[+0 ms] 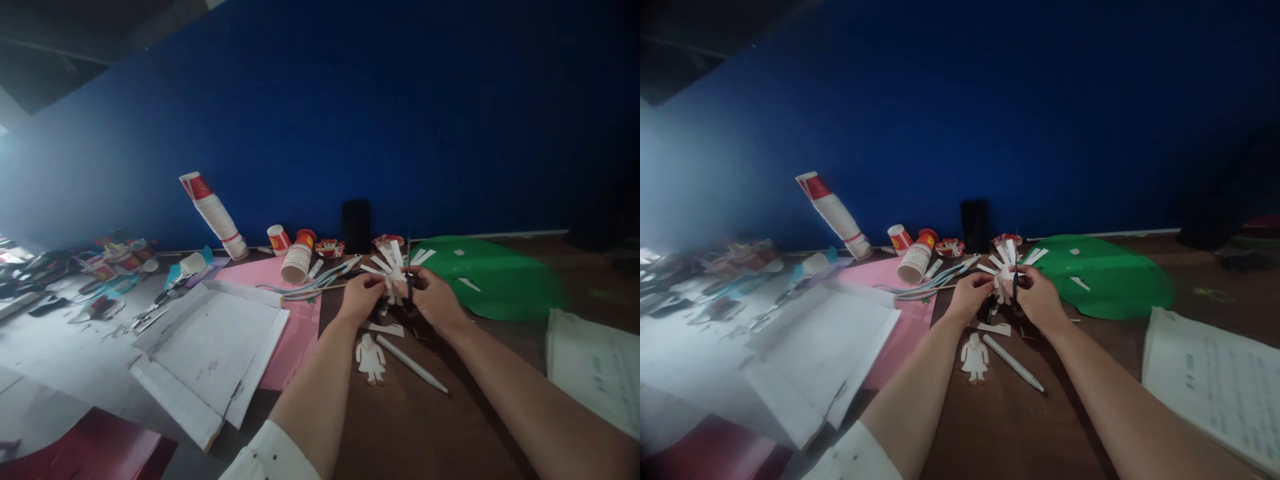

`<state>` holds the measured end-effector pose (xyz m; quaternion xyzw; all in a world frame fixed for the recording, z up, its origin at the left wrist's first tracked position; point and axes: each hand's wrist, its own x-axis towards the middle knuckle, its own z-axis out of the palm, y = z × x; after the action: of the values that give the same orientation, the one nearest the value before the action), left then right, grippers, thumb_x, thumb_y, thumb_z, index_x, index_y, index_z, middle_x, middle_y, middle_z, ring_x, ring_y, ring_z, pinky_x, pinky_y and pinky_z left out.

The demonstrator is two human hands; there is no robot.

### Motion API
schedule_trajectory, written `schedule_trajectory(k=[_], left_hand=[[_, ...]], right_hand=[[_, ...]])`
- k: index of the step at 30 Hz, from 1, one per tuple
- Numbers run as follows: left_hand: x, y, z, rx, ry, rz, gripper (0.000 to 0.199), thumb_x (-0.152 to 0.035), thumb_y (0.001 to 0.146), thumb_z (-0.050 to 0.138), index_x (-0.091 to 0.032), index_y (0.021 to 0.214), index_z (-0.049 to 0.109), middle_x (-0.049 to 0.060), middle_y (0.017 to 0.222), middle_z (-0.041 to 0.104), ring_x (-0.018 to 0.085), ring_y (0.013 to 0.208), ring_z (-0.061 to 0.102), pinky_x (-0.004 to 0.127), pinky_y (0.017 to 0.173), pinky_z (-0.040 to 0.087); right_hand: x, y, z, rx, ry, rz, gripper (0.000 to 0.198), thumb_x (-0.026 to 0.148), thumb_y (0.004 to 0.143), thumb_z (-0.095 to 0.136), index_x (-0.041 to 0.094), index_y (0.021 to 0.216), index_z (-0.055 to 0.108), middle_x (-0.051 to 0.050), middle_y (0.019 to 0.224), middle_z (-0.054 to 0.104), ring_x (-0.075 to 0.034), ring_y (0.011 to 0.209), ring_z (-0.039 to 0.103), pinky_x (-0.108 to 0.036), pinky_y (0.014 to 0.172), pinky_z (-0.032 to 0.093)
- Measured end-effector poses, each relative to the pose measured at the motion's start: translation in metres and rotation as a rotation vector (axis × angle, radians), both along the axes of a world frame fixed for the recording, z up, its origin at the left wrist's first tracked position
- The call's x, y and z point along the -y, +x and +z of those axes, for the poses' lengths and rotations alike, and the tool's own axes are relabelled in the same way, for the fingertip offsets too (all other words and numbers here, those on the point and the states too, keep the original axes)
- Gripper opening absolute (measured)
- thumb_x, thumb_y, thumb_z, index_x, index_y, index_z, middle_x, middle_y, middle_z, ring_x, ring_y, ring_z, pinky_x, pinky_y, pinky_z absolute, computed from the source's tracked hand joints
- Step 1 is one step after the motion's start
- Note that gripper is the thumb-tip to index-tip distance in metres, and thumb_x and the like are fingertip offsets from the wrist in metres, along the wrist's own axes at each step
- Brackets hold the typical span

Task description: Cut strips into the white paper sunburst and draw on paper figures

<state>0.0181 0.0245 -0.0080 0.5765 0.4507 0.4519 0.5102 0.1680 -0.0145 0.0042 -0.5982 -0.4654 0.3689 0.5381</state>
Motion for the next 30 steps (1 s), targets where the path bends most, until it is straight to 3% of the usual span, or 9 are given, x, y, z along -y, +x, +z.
schedule_trajectory(k=[9,16,21,24,30], left_hand=[[-0.001,-0.004,0.003,0.012,-0.036,-0.042,0.007,-0.02,0.075,0.069,-0.015,0.079,0.073,-0.002,0.062,0.062,0.007,0.049,0.048,0.021,0.051,0.039],[-0.002,-0.005,0.007,0.052,-0.157,-0.109,0.009,-0.019,0.077,0.072,-0.014,0.084,0.074,-0.001,0.059,0.062,0.009,0.05,0.054,0.022,0.05,0.045],[-0.001,-0.006,0.008,0.044,-0.157,-0.168,0.011,-0.019,0.078,0.071,-0.014,0.087,0.075,0.0,0.061,0.064,0.011,0.051,0.056,0.023,0.051,0.048],[-0.001,-0.009,0.005,-0.037,-0.043,-0.166,0.014,-0.019,0.08,0.066,-0.016,0.089,0.076,0.001,0.066,0.067,0.012,0.055,0.058,0.024,0.055,0.048],[-0.001,-0.014,0.001,-0.243,0.4,-0.149,0.018,-0.018,0.084,0.06,-0.021,0.091,0.076,0.005,0.095,0.075,0.019,0.093,0.067,0.027,0.089,0.048]], right_hand=[[0.0,0.004,-0.001,-0.091,-0.02,0.042,0.052,0.038,0.057,0.087,0.022,0.102,0.067,-0.001,0.077,0.075,-0.019,0.067,0.067,-0.026,0.057,0.052],[-0.005,0.008,-0.01,-0.285,-0.054,0.139,0.052,0.035,0.056,0.088,0.025,0.102,0.065,-0.001,0.079,0.075,-0.02,0.06,0.069,-0.031,0.055,0.055],[-0.003,0.01,-0.008,-0.382,-0.09,0.191,0.046,0.028,0.056,0.087,0.026,0.096,0.065,-0.001,0.078,0.075,-0.022,0.061,0.07,-0.032,0.055,0.056],[-0.003,0.012,-0.007,-0.41,-0.107,0.207,0.045,0.021,0.056,0.086,0.026,0.096,0.066,-0.001,0.079,0.075,-0.02,0.063,0.07,-0.03,0.055,0.056],[0.0,0.011,-0.003,-0.434,-0.148,0.225,0.041,0.016,0.057,0.084,0.023,0.094,0.066,0.001,0.074,0.073,-0.017,0.061,0.067,-0.025,0.056,0.054]])
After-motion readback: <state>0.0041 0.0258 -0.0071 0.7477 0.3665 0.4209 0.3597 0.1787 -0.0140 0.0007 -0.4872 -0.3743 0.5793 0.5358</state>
